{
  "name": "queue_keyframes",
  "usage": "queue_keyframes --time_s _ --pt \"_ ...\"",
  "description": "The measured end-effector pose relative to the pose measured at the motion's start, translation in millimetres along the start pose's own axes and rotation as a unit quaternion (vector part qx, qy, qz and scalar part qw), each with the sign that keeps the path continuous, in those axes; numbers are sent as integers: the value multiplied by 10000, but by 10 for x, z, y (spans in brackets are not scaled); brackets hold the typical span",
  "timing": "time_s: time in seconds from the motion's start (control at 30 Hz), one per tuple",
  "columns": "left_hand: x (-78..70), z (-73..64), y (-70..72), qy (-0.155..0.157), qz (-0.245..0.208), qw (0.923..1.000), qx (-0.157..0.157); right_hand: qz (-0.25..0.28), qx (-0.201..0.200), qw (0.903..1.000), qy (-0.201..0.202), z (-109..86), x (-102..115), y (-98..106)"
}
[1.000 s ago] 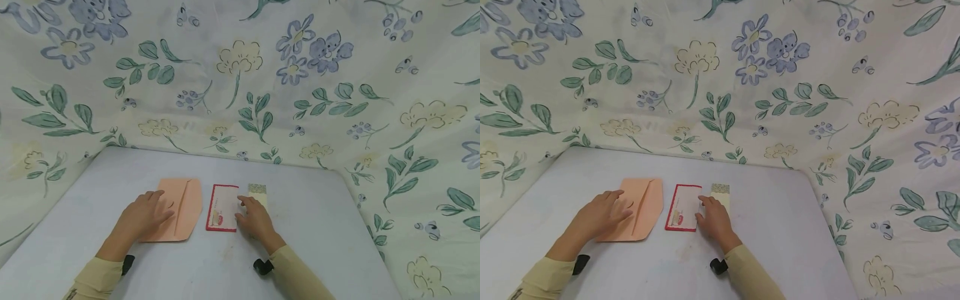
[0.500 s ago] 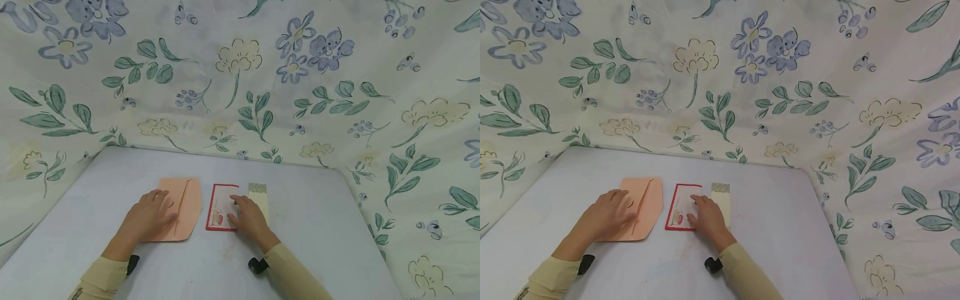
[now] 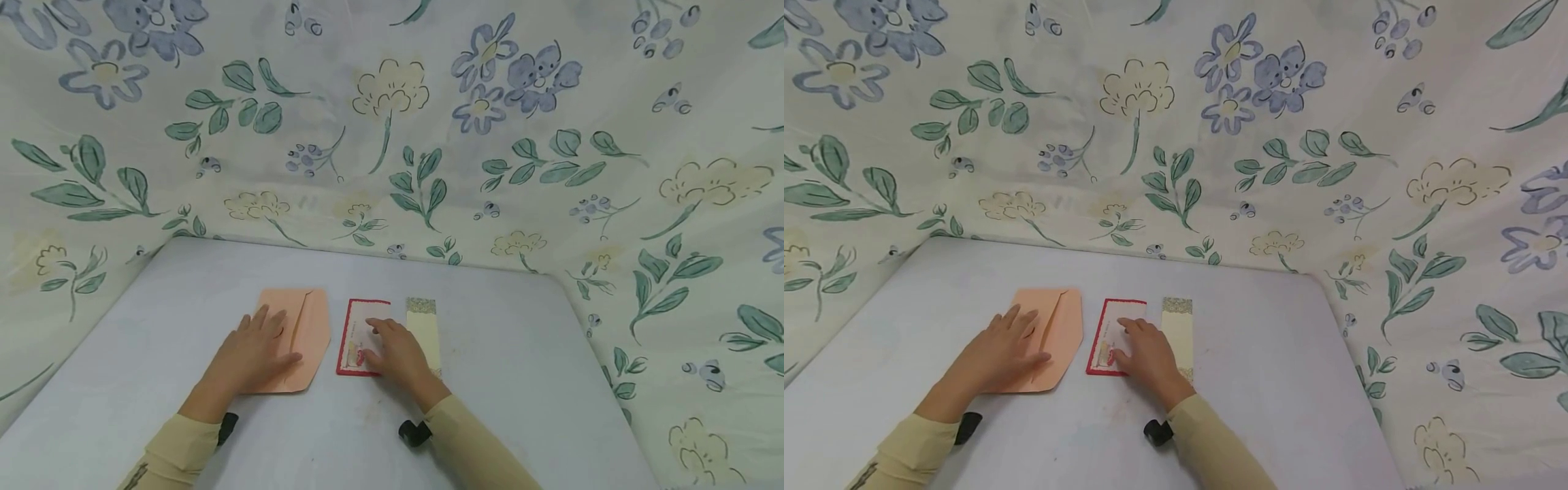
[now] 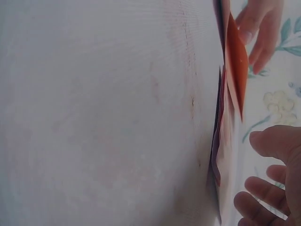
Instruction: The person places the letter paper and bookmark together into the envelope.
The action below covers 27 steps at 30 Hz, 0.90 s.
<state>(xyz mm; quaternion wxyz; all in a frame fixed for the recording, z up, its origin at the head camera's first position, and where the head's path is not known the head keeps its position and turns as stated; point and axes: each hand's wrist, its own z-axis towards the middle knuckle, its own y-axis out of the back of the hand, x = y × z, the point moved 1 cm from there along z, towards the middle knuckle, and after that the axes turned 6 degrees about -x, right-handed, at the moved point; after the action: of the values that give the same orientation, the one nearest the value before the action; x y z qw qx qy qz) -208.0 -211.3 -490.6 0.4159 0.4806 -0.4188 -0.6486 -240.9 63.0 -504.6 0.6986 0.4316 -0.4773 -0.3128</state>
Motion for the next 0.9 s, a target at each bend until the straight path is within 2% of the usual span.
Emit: queue_keyframes --time_s 0.23,0.47,0.9 --pt "-16 -3 -18 146 -23 9995 290 -29 -44 9998 194 4 41 -19" --pt "-31 -12 36 318 -162 9973 644 -33 -77 9996 251 20 57 -30" --pt "-53 -15 41 304 -257 9969 674 -41 40 9989 457 39 114 -11"
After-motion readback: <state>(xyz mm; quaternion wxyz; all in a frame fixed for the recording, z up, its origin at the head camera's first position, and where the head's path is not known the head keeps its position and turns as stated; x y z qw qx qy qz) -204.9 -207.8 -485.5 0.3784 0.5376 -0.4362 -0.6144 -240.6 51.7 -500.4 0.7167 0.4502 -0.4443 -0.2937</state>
